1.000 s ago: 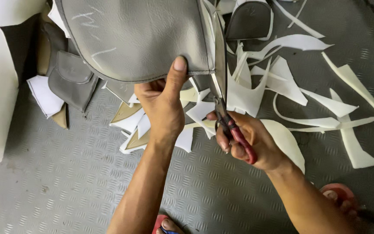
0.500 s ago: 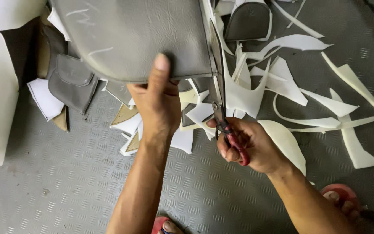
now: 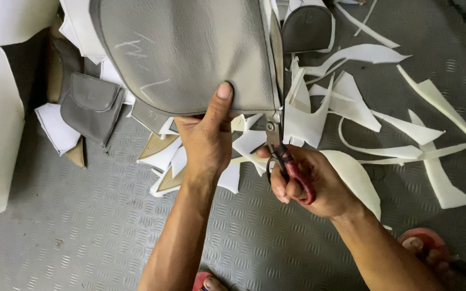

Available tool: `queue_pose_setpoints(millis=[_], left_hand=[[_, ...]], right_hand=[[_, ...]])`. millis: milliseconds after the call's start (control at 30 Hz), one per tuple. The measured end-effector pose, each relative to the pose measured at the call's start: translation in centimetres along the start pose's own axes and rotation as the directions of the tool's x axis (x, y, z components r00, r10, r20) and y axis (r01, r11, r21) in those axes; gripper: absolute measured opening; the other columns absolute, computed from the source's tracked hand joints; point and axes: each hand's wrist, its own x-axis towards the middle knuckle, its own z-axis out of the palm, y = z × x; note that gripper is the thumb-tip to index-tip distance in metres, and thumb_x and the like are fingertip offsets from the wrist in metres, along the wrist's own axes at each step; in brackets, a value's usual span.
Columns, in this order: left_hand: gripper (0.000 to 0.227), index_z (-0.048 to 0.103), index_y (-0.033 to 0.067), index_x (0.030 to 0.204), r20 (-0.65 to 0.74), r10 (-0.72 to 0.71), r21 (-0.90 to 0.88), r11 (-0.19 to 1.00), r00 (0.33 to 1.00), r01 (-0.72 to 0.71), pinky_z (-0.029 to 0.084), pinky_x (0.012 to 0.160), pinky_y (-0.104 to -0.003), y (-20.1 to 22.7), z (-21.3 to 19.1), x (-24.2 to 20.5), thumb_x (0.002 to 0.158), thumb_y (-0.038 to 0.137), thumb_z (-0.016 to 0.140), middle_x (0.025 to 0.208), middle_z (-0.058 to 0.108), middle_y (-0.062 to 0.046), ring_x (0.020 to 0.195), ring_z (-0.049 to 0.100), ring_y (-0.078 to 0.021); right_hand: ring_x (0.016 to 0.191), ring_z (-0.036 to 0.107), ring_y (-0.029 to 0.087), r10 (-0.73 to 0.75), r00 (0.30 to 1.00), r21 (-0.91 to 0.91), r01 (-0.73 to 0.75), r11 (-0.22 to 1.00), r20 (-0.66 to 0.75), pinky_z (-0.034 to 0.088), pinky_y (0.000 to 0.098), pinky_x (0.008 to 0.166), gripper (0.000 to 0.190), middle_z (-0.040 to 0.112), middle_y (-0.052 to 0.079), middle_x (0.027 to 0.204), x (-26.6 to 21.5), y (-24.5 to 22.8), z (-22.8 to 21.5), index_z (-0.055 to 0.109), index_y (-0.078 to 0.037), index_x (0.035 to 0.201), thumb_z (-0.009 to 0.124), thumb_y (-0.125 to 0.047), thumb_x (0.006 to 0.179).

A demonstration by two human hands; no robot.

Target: The person uses shears to trim the edges of several gray leather pieces. They handle each piece one at a time, cutting along the perimeter and discarding the excess material onto the floor.

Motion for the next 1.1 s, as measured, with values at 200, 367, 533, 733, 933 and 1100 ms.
queue_pose_setpoints(millis=[200,367,533,733,933,1100], left_hand=[[0.032,0.06,-0.0054,0.122,0.015,-0.099,0.043,0.994,0.995,0.098,0.052,0.082,-0.033,-1.0,-0.2,-1.1,0.097,0.005,0.076,0.111,0.064,-0.014,0.098,0.062,-0.0216],[0.034,0.062,-0.0044,0.126,0.058,-0.142,-0.026,0.989,0.988,0.144,0.056,0.096,-0.036,-1.7,-0.6,-1.8,0.096,0.005,0.075,0.119,0.068,-0.014,0.109,0.067,-0.0225],[0.033,0.062,-0.0054,0.125,0.064,-0.197,0.01,0.98,0.978,0.197,0.056,0.096,-0.038,-2.1,-1.0,-2.5,0.096,0.004,0.075,0.119,0.068,-0.015,0.108,0.067,-0.0236],[0.034,0.062,-0.0039,0.126,0.064,-0.313,0.117,0.945,0.948,0.305,0.054,0.091,-0.038,-2.4,-1.3,-3.4,0.095,0.004,0.076,0.117,0.068,-0.015,0.105,0.066,-0.0238],[0.035,0.064,-0.0078,0.123,0.073,-0.374,0.125,0.923,0.925,0.363,0.056,0.097,-0.039,-3.0,-1.1,-3.6,0.092,0.006,0.075,0.119,0.071,-0.016,0.108,0.068,-0.0247],[0.038,0.065,-0.0053,0.124,0.091,-0.38,0.294,0.893,0.92,0.34,0.054,0.094,-0.037,-3.2,-0.7,-4.2,0.091,0.008,0.078,0.117,0.071,-0.014,0.106,0.066,-0.0223]], right_hand=[[0.077,0.056,0.013,-0.125,0.992,0.085,0.122,0.989,0.027,0.046,0.0284,0.072,0.083,0.061,0.002,0.083,0.4,-0.4,-0.1,0.051,0.008,0.143,0.082,-0.047,0.088],[0.068,0.051,0.014,-0.06,0.995,-0.034,0.058,0.998,-0.077,0.044,0.0304,0.065,0.078,0.057,0.003,0.074,0.1,-0.3,-0.3,0.05,0.008,0.14,0.083,-0.042,0.089],[0.077,0.054,0.015,-0.179,0.984,0.0,0.179,0.984,0.005,0.046,0.0307,0.073,0.059,0.06,0.004,0.085,0.4,0.4,-0.7,0.057,0.005,0.124,0.076,-0.045,0.099],[0.081,0.048,0.012,-0.204,0.972,0.052,0.211,0.976,-0.116,0.043,0.0307,0.076,0.059,0.056,0.002,0.093,0.3,-0.6,-1.4,0.054,0.008,0.128,0.079,-0.034,0.095],[0.076,0.048,0.013,-0.178,0.97,-0.015,0.178,0.984,-0.163,0.042,0.0315,0.069,0.037,0.055,0.003,0.089,0.3,-1.0,-1.8,0.054,0.003,0.13,0.063,-0.022,0.104],[0.078,0.047,0.011,-0.319,0.931,0.336,0.363,0.869,-0.179,0.043,0.029,0.078,0.032,0.054,-0.004,0.085,0.3,-1.3,-3.5,0.058,0.002,0.114,0.069,-0.026,0.105]])
